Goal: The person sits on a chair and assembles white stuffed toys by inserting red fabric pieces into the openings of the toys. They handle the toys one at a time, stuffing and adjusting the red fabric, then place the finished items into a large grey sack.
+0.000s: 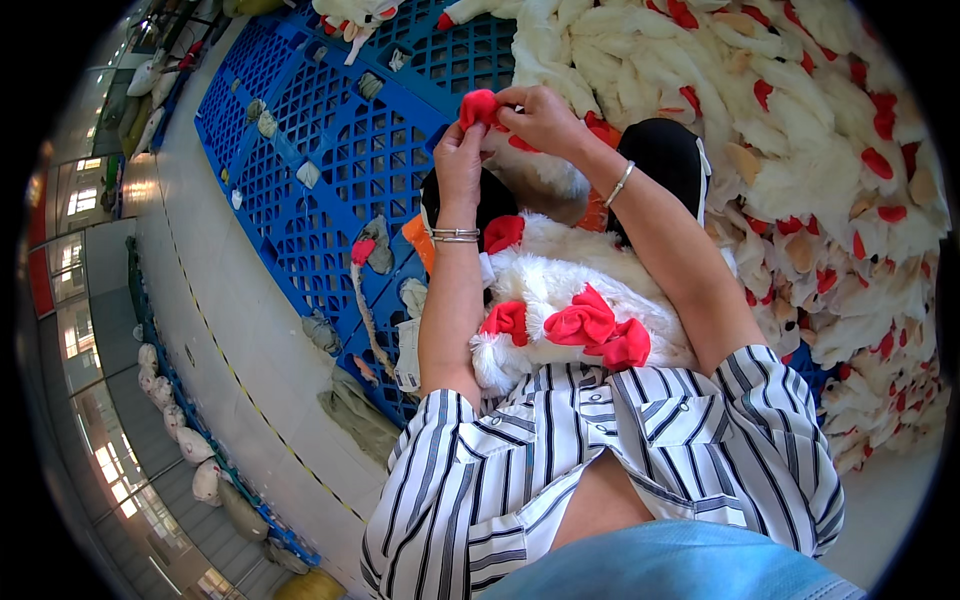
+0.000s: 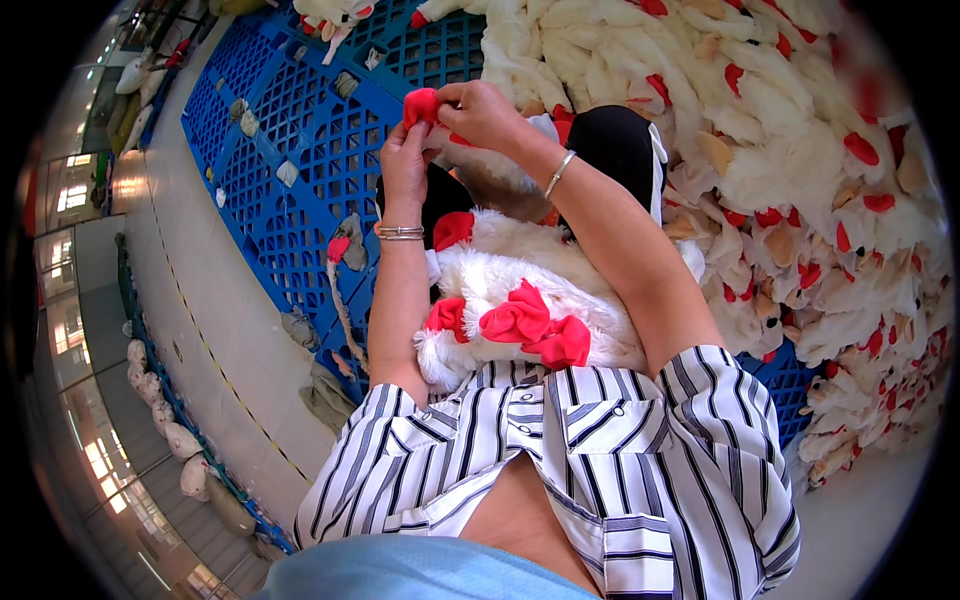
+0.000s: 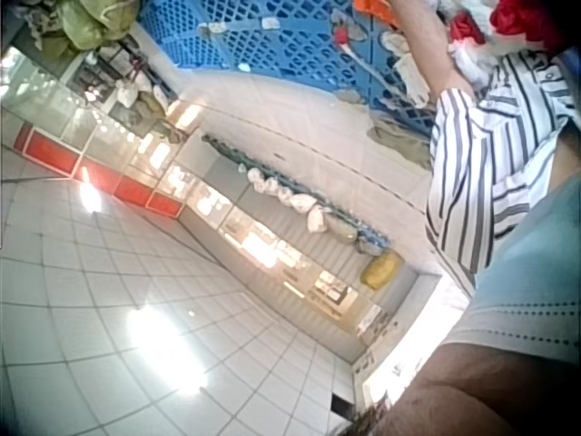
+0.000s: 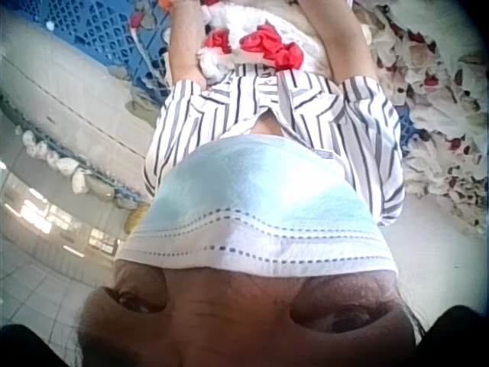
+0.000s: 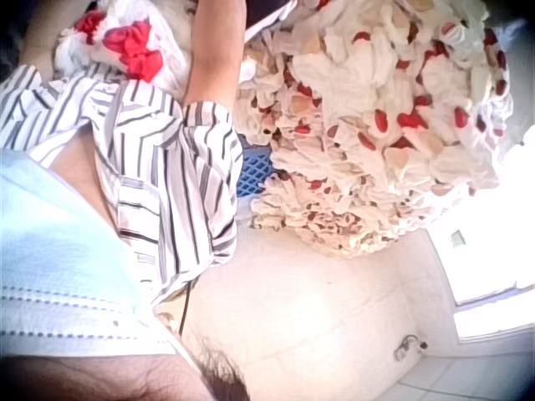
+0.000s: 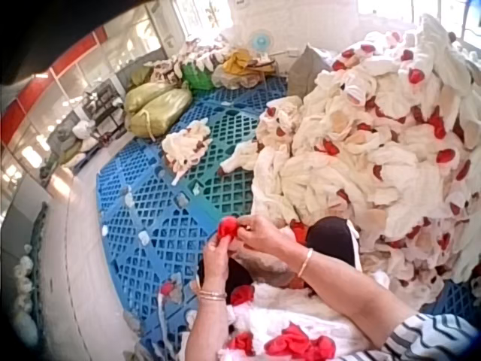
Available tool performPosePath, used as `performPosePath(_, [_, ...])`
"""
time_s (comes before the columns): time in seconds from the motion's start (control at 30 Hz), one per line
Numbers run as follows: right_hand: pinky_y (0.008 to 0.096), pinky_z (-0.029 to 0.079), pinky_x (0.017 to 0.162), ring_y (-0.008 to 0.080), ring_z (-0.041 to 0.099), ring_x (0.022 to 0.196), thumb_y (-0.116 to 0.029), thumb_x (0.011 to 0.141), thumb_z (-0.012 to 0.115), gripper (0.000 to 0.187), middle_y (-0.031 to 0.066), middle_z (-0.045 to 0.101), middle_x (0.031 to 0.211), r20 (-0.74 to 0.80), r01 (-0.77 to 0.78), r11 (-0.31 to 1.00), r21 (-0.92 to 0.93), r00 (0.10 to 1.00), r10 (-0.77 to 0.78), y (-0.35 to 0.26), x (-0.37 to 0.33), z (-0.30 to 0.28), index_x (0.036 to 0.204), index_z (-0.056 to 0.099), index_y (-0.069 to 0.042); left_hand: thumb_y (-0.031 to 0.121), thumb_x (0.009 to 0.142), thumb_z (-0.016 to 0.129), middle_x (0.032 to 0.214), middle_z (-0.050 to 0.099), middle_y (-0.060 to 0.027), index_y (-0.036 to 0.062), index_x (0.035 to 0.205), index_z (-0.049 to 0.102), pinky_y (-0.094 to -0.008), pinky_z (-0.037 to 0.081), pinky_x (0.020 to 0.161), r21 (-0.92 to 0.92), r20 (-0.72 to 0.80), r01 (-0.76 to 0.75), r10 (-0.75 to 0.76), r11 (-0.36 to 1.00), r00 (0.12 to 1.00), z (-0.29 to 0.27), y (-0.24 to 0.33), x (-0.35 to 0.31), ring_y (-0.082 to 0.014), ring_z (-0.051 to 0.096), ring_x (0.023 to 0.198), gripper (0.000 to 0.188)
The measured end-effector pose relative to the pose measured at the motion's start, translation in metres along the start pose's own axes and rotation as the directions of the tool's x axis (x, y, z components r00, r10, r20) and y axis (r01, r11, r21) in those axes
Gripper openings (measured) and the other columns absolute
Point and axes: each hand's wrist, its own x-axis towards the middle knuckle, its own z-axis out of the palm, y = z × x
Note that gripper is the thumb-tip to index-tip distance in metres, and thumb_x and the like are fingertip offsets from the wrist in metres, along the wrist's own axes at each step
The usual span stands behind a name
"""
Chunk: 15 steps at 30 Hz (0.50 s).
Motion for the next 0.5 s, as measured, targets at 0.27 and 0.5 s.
performPosePath(0.27, [0.0239, 0.05, 0.064, 0.0078, 0.058, 0.072, -0.013, 0.087, 0.064, 0.023, 0.0042, 0.068, 0.088, 0.138, -0.026, 0.997, -0.076, 0.99, 0.036, 0.001, 0.003, -0.01, 0.106, 0.067, 0.0, 0.017, 0.094, 0.065, 0.099, 0.069, -0.0019, 0.0073, 0.11, 0.067, -0.0223, 0.051, 0.066, -0.022, 0.027, 0.009, -0.009, 1.0, 1.0, -0.007, -0.011, 0.004, -0.0098, 0.065, 0.083, 0.019])
performPosePath(0.5, [0.0248, 0.05, 0.06, 0.0083, 0.058, 0.069, -0.016, 0.084, 0.067, 0.023, 0.003, 0.066, 0.08, 0.198, -0.133, 0.989, -0.06, 0.97, 0.142, 0.003, 0.003, -0.017, 0.101, 0.069, 0.0, 0.016, 0.093, 0.065, 0.088, 0.065, 0.0013, 0.0096, 0.095, 0.062, -0.0211, 0.049, 0.064, -0.02, 0.125, 0.073, -0.07, 0.997, 0.99, -0.005, 0.002, 0.0, -0.0073, 0.06, 0.074, 0.007])
